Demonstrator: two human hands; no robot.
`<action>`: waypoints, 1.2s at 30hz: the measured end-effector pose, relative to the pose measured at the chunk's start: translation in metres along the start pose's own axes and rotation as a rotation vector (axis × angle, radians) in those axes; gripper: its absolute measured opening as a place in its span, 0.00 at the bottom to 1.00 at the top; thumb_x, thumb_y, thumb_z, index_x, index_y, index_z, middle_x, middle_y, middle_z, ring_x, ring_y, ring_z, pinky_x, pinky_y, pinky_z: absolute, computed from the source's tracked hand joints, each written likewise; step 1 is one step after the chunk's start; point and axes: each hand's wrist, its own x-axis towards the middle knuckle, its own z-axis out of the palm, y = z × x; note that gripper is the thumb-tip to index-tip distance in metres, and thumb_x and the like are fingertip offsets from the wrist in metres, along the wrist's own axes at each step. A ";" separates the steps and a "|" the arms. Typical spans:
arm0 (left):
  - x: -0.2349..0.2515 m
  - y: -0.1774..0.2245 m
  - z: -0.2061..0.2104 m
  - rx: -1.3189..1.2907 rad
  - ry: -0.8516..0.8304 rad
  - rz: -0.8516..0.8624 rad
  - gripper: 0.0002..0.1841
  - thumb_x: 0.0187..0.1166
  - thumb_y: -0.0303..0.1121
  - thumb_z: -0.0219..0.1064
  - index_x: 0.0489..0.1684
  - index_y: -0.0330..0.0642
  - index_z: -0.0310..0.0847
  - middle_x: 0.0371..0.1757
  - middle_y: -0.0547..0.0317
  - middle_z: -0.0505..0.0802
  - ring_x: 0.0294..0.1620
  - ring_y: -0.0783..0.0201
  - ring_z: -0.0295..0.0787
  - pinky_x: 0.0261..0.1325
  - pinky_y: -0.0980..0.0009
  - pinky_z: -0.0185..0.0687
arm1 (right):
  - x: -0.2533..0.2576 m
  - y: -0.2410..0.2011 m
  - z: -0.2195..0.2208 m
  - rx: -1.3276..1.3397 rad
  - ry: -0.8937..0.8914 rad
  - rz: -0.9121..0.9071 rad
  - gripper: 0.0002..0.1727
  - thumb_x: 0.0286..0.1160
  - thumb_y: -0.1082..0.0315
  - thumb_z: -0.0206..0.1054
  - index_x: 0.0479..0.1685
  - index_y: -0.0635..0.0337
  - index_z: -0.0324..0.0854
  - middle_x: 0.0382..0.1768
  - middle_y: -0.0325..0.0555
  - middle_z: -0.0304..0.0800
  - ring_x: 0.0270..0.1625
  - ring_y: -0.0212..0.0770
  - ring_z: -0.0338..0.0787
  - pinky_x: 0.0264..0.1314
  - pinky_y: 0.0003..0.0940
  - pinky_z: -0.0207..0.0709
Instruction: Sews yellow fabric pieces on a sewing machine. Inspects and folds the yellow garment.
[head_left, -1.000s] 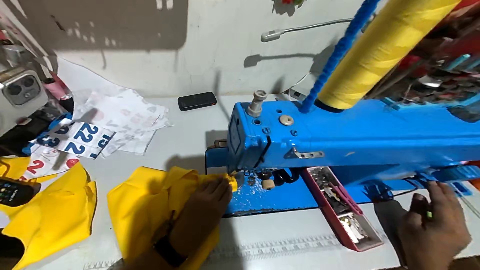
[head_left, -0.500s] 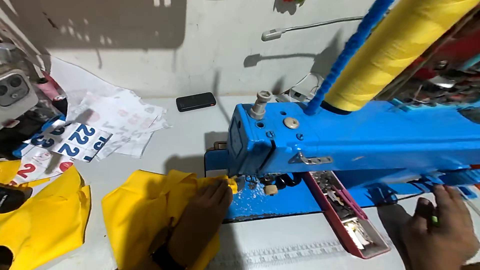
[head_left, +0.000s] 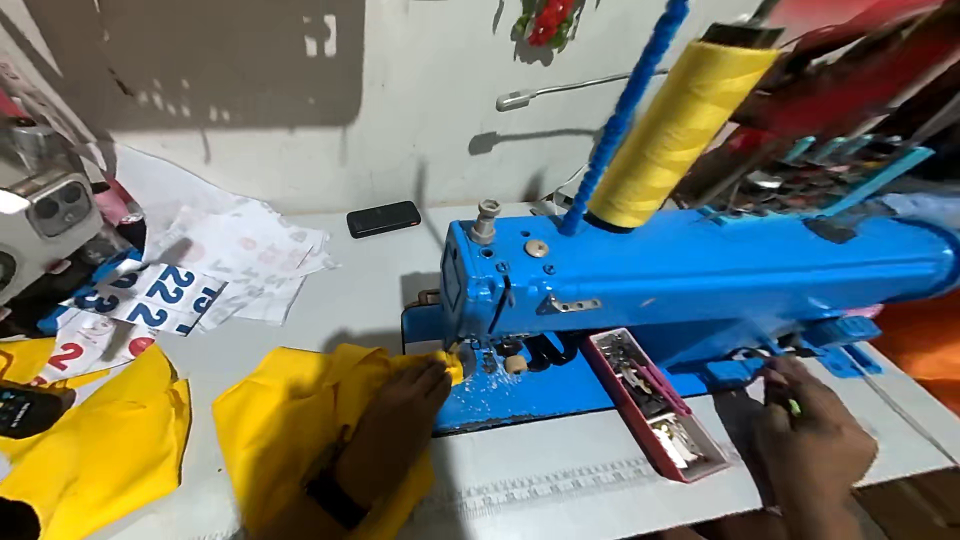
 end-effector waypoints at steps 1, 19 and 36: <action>-0.001 0.000 0.001 -0.001 -0.001 0.006 0.16 0.71 0.20 0.65 0.55 0.36 0.91 0.64 0.47 0.93 0.69 0.48 0.89 0.66 0.55 0.87 | 0.002 -0.001 -0.002 0.026 0.033 -0.004 0.21 0.88 0.71 0.52 0.72 0.74 0.79 0.73 0.70 0.81 0.75 0.69 0.83 0.77 0.61 0.73; 0.003 -0.008 -0.004 -0.140 -0.148 -0.071 0.16 0.84 0.25 0.59 0.63 0.33 0.87 0.70 0.41 0.89 0.74 0.43 0.84 0.76 0.44 0.77 | -0.043 -0.183 -0.028 0.421 -0.714 -0.137 0.24 0.86 0.50 0.61 0.67 0.59 0.84 0.39 0.53 0.93 0.38 0.51 0.91 0.45 0.55 0.83; 0.021 -0.013 -0.007 -0.231 -0.099 -0.216 0.09 0.82 0.31 0.67 0.46 0.35 0.91 0.49 0.44 0.93 0.55 0.47 0.90 0.61 0.46 0.84 | -0.014 -0.231 0.034 0.324 -0.837 -0.161 0.26 0.85 0.57 0.66 0.76 0.60 0.74 0.56 0.61 0.89 0.56 0.63 0.91 0.58 0.65 0.81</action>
